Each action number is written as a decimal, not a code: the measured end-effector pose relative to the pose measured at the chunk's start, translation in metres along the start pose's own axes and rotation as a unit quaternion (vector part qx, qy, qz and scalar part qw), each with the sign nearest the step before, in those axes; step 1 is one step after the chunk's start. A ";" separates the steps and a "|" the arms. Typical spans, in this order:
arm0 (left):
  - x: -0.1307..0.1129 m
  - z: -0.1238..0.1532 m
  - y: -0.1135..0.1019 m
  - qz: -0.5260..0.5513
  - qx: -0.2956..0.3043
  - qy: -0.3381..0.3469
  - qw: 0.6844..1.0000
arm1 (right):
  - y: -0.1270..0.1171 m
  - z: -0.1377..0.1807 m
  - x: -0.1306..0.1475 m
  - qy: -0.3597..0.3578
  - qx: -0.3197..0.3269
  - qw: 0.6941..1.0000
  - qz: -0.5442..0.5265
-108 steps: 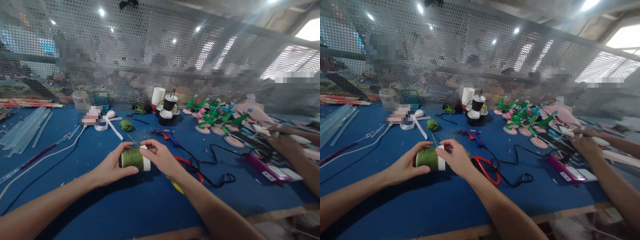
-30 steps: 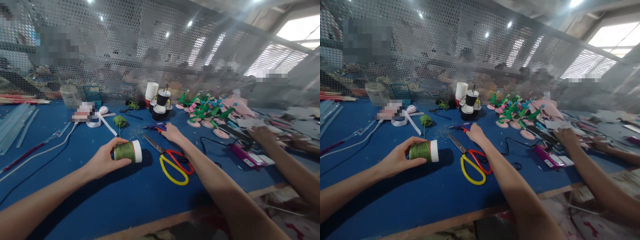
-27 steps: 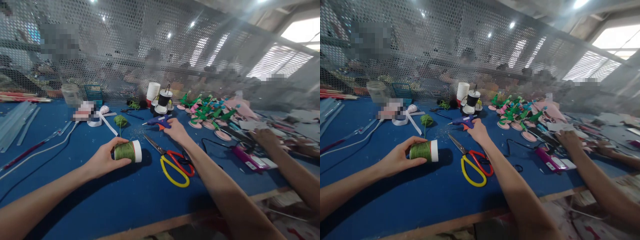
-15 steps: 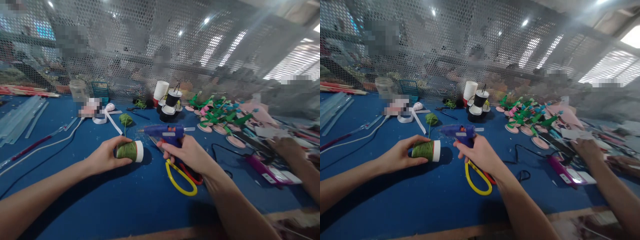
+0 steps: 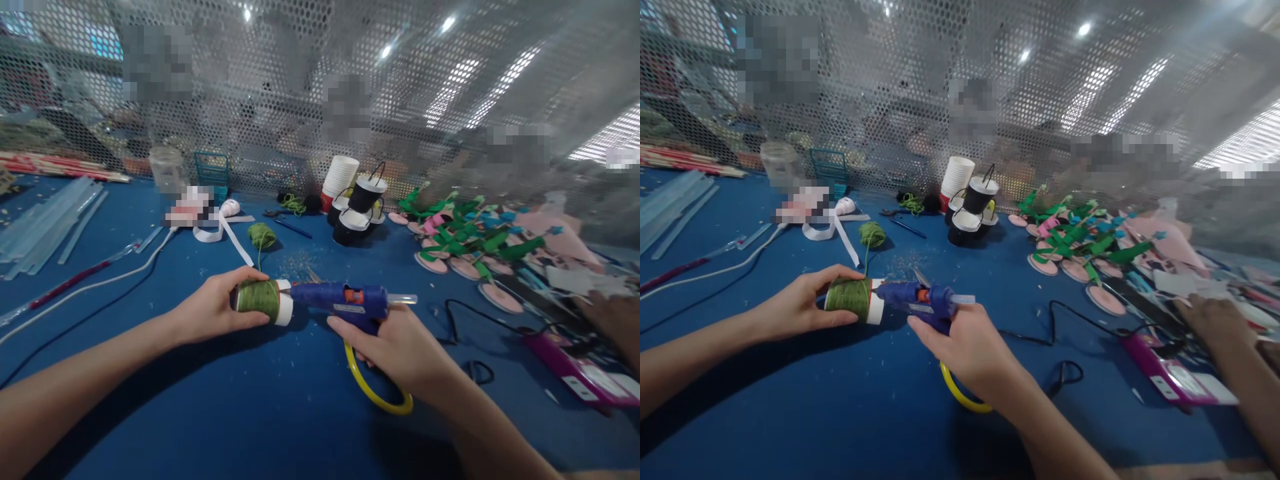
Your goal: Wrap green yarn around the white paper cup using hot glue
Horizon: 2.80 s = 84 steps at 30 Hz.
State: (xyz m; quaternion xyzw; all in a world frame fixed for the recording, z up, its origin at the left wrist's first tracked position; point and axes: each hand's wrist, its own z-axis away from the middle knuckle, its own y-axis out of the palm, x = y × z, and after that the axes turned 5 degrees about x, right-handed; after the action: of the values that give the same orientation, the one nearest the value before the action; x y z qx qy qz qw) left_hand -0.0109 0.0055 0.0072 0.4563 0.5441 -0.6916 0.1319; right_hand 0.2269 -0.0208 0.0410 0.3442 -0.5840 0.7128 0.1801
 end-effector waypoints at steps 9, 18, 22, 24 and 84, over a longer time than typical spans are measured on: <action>-0.001 0.000 -0.001 0.010 0.006 -0.005 1.000 | -0.003 0.001 -0.006 -0.088 -0.013 0.990 0.111; -0.001 -0.001 0.000 0.027 0.001 -0.036 0.999 | -0.002 0.001 -0.009 -0.100 -0.008 0.988 0.120; 0.000 0.000 0.001 0.024 0.006 -0.011 1.000 | -0.002 -0.001 -0.011 -0.103 -0.013 0.987 0.126; -0.001 0.000 0.000 0.014 0.007 -0.001 1.000 | -0.003 -0.001 -0.011 -0.103 -0.008 0.987 0.120; -0.001 0.004 -0.001 -0.066 -0.007 0.065 0.996 | -0.006 0.007 -0.001 -0.089 -0.027 0.991 0.100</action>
State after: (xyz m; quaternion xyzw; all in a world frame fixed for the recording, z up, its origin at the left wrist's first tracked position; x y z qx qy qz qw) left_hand -0.0131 0.0016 0.0085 0.4623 0.5851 -0.6641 0.0533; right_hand 0.2335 -0.0260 0.0454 0.3411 -0.6485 0.6774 0.0643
